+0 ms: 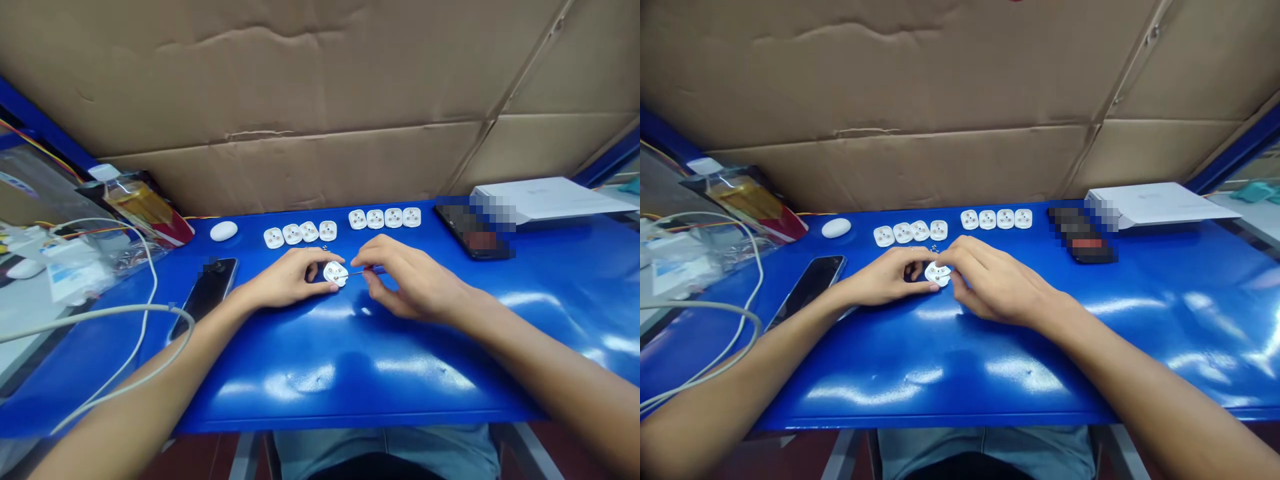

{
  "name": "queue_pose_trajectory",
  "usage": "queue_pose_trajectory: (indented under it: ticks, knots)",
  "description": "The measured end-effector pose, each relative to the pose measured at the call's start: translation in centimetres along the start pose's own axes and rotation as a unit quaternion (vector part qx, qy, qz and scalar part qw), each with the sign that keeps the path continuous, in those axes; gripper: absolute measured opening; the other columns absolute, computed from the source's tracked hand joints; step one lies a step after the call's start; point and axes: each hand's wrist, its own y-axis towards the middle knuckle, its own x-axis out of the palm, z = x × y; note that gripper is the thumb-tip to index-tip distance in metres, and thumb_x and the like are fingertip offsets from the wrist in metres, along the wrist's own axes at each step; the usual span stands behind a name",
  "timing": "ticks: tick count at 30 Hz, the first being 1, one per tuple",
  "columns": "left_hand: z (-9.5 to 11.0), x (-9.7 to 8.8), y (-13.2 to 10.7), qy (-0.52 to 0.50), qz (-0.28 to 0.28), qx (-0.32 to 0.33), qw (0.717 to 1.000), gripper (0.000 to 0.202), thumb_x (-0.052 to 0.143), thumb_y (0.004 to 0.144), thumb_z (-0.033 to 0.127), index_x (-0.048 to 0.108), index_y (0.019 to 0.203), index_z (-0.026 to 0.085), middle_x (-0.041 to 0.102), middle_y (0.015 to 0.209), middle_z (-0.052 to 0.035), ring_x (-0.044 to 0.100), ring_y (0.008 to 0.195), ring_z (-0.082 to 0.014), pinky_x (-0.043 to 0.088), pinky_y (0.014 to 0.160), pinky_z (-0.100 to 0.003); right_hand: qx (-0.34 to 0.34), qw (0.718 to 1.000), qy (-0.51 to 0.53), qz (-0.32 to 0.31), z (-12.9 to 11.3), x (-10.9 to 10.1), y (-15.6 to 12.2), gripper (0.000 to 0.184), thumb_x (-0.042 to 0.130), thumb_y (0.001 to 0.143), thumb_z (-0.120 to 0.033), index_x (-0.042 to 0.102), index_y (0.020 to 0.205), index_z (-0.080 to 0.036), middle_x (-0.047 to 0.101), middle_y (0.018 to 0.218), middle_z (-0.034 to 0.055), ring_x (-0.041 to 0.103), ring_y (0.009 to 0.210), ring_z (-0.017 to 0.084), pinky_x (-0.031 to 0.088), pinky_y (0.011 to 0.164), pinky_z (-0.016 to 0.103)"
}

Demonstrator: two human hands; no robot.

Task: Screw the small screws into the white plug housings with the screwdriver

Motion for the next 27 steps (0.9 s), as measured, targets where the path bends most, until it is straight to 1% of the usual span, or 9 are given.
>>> queue_pose_trajectory:
  ticks: [3,4,6,9,12,17,20,22,27]
  knots:
    - [-0.17,0.01,-0.04,0.004,0.004,0.004,1.000,0.049,0.071,0.094,0.045,0.067,0.136,0.020,0.065,0.087,-0.0011,0.053,0.073,-0.0149,0.040,0.066,-0.025,0.027,0.997,-0.069,-0.022,-0.28,-0.30,0.07,0.017,0.055,0.104,-0.027,0.060,0.116,-0.016,0.073,0.095,0.0093,0.069,0.081,0.024,0.053,0.065,0.034]
    - [-0.19,0.02,-0.05,0.004,0.004,0.004,1.000,0.050,0.071,0.094,0.046,0.067,0.137,0.020,0.065,0.087,-0.0013,0.053,0.073,-0.0151,0.040,0.066,-0.026,0.037,0.995,-0.090,-0.028,-0.33,-0.38,0.06,0.017,0.055,0.105,-0.029,0.061,0.113,-0.016,0.073,0.091,0.0080,0.069,0.076,0.023,0.050,0.061,0.033]
    - [-0.17,0.03,-0.05,0.006,0.003,0.000,1.000,0.051,0.070,0.094,0.048,0.067,0.137,0.020,0.066,0.088,-0.0018,0.053,0.073,-0.0154,0.041,0.067,-0.026,0.046,0.993,-0.103,-0.035,-0.36,-0.47,0.02,0.014,0.052,0.105,-0.026,0.062,0.111,-0.018,0.073,0.087,0.0062,0.069,0.073,0.022,0.047,0.057,0.031]
    - [-0.12,0.06,-0.04,0.004,0.004,0.002,1.000,0.051,0.070,0.094,0.049,0.068,0.136,0.019,0.067,0.088,-0.0021,0.053,0.073,-0.0152,0.040,0.067,-0.026,0.034,0.997,-0.064,-0.037,-0.35,-0.56,-0.03,0.020,0.051,0.099,-0.017,0.059,0.117,-0.019,0.072,0.096,0.0076,0.070,0.083,0.022,0.051,0.065,0.031]
    - [-0.20,0.09,-0.04,-0.002,0.005,0.004,1.000,0.051,0.070,0.094,0.049,0.068,0.135,0.019,0.067,0.089,-0.0020,0.053,0.072,-0.0150,0.041,0.066,-0.026,0.035,0.998,-0.035,-0.040,-0.40,-0.74,-0.05,0.025,0.053,0.094,-0.016,0.057,0.118,-0.016,0.070,0.102,0.0104,0.069,0.086,0.023,0.053,0.071,0.033]
    - [-0.18,0.00,-0.06,0.003,0.003,0.003,1.000,0.051,0.070,0.094,0.048,0.067,0.137,0.020,0.068,0.091,-0.0027,0.055,0.074,-0.0156,0.042,0.067,-0.026,0.069,0.992,-0.081,-0.062,-0.27,-0.80,-0.15,0.013,0.052,0.104,-0.028,0.059,0.111,-0.019,0.072,0.086,0.0043,0.069,0.071,0.021,0.045,0.058,0.031]
    - [0.01,-0.06,-0.04,0.006,-0.002,-0.004,1.000,0.050,0.070,0.095,0.047,0.067,0.137,0.019,0.069,0.091,-0.0029,0.055,0.074,-0.0156,0.042,0.067,-0.026,0.041,0.996,-0.066,-0.050,-0.09,-0.62,-0.17,0.011,0.051,0.102,-0.021,0.059,0.109,-0.020,0.072,0.089,0.0051,0.069,0.075,0.021,0.048,0.063,0.032]
    - [0.02,-0.05,-0.03,0.005,0.000,-0.001,1.000,0.051,0.070,0.094,0.047,0.067,0.137,0.019,0.070,0.093,-0.0033,0.055,0.074,-0.0154,0.042,0.067,-0.026,0.028,0.998,-0.047,-0.040,-0.06,-0.55,-0.14,0.016,0.053,0.097,-0.017,0.059,0.111,-0.019,0.071,0.094,0.0065,0.068,0.081,0.022,0.052,0.069,0.033]
    - [-0.60,0.04,-0.11,0.007,0.015,0.028,0.999,0.057,0.073,0.093,0.049,0.064,0.143,0.024,0.067,0.104,-0.0057,0.056,0.079,-0.0158,0.045,0.072,-0.027,0.043,0.997,-0.051,0.022,-0.03,-0.59,-0.02,0.021,0.053,0.095,-0.013,0.057,0.113,-0.020,0.070,0.095,0.0069,0.068,0.081,0.022,0.057,0.072,0.036]
